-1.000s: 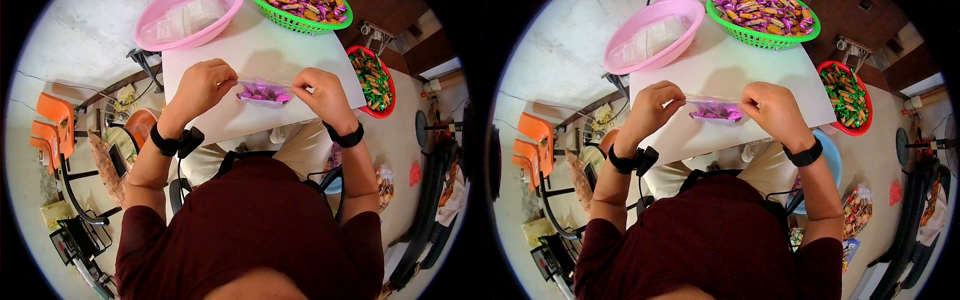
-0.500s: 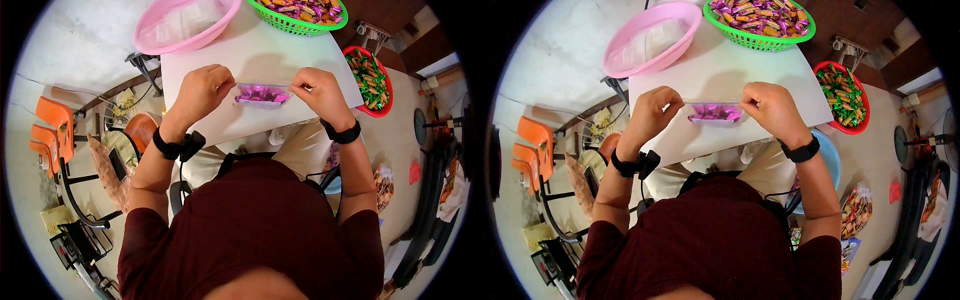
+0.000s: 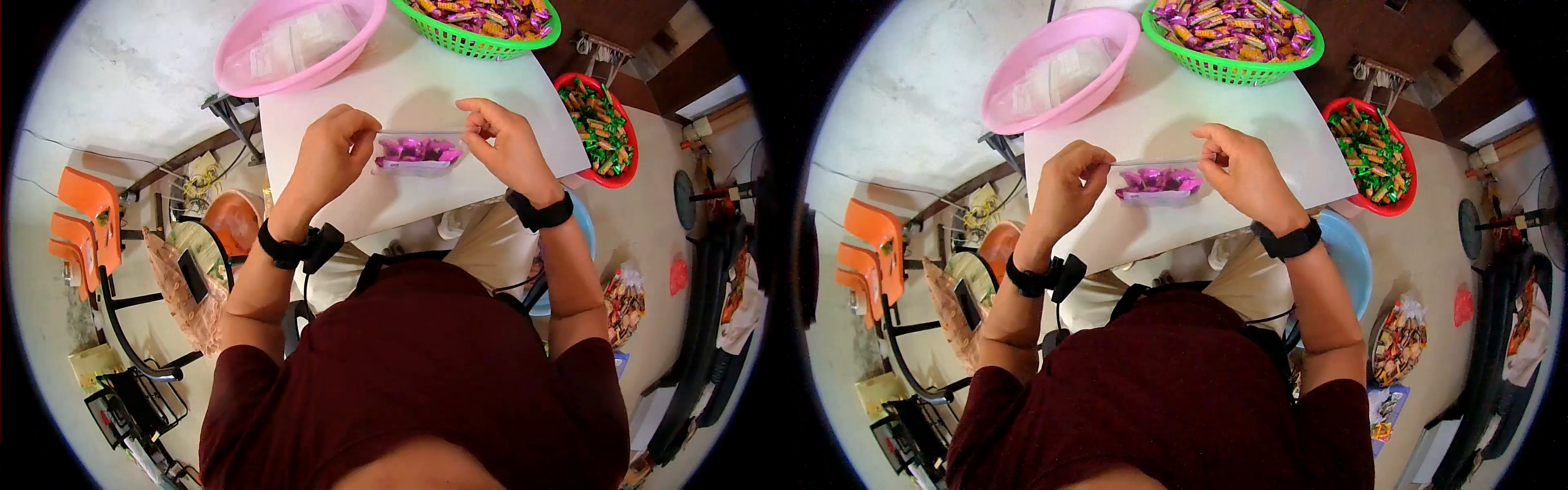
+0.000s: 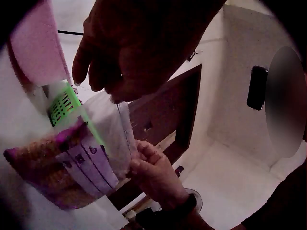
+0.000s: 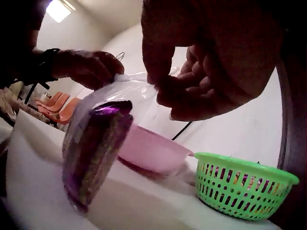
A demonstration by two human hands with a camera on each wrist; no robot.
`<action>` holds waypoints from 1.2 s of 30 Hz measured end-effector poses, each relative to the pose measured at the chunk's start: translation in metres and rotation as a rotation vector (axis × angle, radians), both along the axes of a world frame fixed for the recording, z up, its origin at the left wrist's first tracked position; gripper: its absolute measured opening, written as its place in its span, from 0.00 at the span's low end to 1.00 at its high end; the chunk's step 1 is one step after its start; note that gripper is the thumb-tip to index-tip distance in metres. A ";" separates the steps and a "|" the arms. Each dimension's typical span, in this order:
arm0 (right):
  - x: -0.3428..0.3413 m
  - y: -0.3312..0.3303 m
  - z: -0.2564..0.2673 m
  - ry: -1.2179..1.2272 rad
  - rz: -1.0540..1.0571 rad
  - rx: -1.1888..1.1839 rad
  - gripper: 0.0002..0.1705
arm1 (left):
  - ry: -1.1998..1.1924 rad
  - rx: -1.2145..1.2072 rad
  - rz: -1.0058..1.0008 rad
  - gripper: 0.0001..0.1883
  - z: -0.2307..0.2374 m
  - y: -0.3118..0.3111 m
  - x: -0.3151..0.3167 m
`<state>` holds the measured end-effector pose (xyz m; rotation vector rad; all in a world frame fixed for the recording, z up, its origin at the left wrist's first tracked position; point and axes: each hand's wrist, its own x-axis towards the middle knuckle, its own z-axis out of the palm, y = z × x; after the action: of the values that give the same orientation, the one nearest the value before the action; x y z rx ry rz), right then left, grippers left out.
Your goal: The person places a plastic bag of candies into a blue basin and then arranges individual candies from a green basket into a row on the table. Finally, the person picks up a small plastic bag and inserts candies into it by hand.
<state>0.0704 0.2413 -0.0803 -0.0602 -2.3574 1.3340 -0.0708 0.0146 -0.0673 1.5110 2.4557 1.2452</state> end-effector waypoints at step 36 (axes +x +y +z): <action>-0.010 -0.046 0.006 0.021 -0.013 -0.768 0.06 | 0.062 0.287 -0.062 0.21 0.012 0.018 0.015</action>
<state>0.0600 0.1950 -0.0746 -0.2821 -1.6904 2.1303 -0.0556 0.0327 -0.0558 1.6969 2.3242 1.6201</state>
